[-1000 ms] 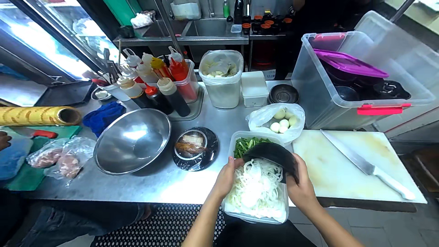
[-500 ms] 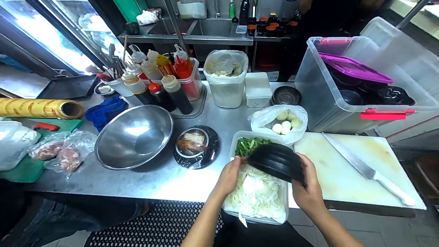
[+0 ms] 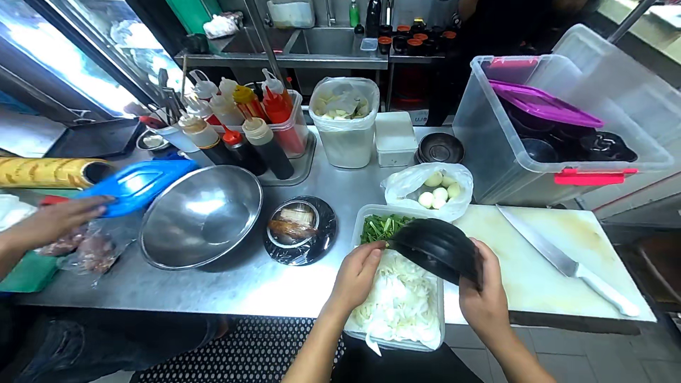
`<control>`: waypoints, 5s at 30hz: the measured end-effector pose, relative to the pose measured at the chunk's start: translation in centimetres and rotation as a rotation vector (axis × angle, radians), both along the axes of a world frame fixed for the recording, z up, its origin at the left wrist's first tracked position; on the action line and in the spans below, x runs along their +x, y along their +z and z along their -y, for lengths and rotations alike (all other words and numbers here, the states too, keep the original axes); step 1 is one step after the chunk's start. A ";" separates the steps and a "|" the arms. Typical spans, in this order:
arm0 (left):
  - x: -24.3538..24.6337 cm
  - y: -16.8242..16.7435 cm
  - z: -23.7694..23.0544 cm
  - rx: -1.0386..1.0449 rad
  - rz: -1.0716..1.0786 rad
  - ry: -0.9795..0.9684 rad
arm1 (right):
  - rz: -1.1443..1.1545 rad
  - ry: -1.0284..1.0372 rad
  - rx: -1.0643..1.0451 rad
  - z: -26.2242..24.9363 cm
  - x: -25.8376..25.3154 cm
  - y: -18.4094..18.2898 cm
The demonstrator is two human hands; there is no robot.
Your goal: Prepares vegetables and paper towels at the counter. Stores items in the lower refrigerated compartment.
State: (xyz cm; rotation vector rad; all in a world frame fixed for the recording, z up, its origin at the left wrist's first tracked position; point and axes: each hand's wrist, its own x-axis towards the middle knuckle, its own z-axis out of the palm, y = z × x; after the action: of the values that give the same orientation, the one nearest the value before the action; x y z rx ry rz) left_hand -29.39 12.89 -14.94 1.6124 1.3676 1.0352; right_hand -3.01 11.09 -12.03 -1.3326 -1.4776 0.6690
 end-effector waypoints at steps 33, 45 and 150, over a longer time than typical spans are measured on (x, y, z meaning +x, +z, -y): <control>-2.6 -2.7 10.4 0.254 -0.612 -0.087 | -1.134 -0.732 -0.714 3.0 11.2 -3.8; -1.3 -3.2 5.2 0.220 -0.583 -0.182 | -0.230 -0.040 -0.409 8.9 5.6 -1.7; -0.4 0.4 4.7 -0.092 -0.820 -0.492 | 0.862 0.815 -0.173 1.7 -2.9 -3.5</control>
State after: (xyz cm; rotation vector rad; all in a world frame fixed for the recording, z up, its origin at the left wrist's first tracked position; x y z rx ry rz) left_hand -29.78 8.23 -14.56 2.2598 1.3467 -0.0103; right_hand -5.92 9.44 -15.49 -1.1630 -2.7879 0.7645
